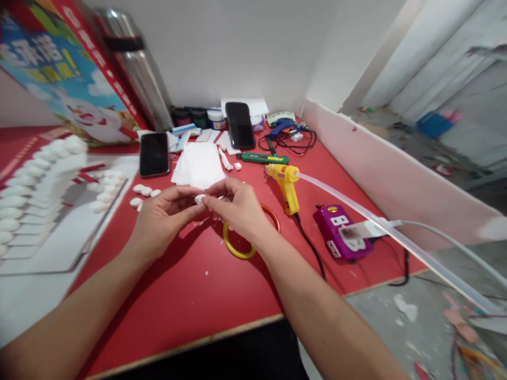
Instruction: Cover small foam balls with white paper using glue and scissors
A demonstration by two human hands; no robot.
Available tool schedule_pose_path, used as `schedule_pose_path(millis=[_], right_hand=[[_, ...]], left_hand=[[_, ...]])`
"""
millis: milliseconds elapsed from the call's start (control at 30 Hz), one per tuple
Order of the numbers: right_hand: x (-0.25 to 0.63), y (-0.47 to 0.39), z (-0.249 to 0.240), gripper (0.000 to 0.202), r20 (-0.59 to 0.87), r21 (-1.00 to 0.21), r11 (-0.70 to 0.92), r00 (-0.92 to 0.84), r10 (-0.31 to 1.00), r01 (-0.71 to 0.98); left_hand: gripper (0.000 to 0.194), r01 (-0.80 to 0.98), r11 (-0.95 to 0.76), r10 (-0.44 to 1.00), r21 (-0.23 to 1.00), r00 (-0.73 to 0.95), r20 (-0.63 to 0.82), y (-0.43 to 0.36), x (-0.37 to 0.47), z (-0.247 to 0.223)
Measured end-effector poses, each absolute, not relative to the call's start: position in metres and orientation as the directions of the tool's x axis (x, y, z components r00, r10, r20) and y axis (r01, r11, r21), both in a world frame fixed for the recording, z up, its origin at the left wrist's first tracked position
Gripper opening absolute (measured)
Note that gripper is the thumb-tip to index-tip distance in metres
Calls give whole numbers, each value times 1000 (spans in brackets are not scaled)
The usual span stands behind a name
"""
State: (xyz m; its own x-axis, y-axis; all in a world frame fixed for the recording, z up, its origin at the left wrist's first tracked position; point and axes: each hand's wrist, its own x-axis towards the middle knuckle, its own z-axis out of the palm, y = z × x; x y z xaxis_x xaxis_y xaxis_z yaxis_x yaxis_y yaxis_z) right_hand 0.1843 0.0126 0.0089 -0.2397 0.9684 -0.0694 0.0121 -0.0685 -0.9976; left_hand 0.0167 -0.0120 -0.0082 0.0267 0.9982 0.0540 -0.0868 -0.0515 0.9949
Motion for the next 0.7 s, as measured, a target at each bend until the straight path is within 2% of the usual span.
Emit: schedule_pose_path(millis=[133,300,500,600,700], right_hand=[[184,13,9,27,-49,-999,-46,-239,970,17],[184,14,3,29,-47,-997,-31,-267,962,64],[183,15,-4,23,-9,-993,21,-257,966,113],[183,15,-4,20,8,-992,40,-251,968,119],[183,15,-3,20,14,-992,43,-245,969,114]], left_hand=[[28,-121,1,1000,993,12,1,-12,16,-8],[37,-148,37,998,988,-35,-42,-12,18,-7],[28,-219,93,996,971,13,-93,-14,20,-8],[27,-169,53,999,984,9,-53,-14,19,-8],[23,-17,-60,998,998,-9,60,-13,18,-10]])
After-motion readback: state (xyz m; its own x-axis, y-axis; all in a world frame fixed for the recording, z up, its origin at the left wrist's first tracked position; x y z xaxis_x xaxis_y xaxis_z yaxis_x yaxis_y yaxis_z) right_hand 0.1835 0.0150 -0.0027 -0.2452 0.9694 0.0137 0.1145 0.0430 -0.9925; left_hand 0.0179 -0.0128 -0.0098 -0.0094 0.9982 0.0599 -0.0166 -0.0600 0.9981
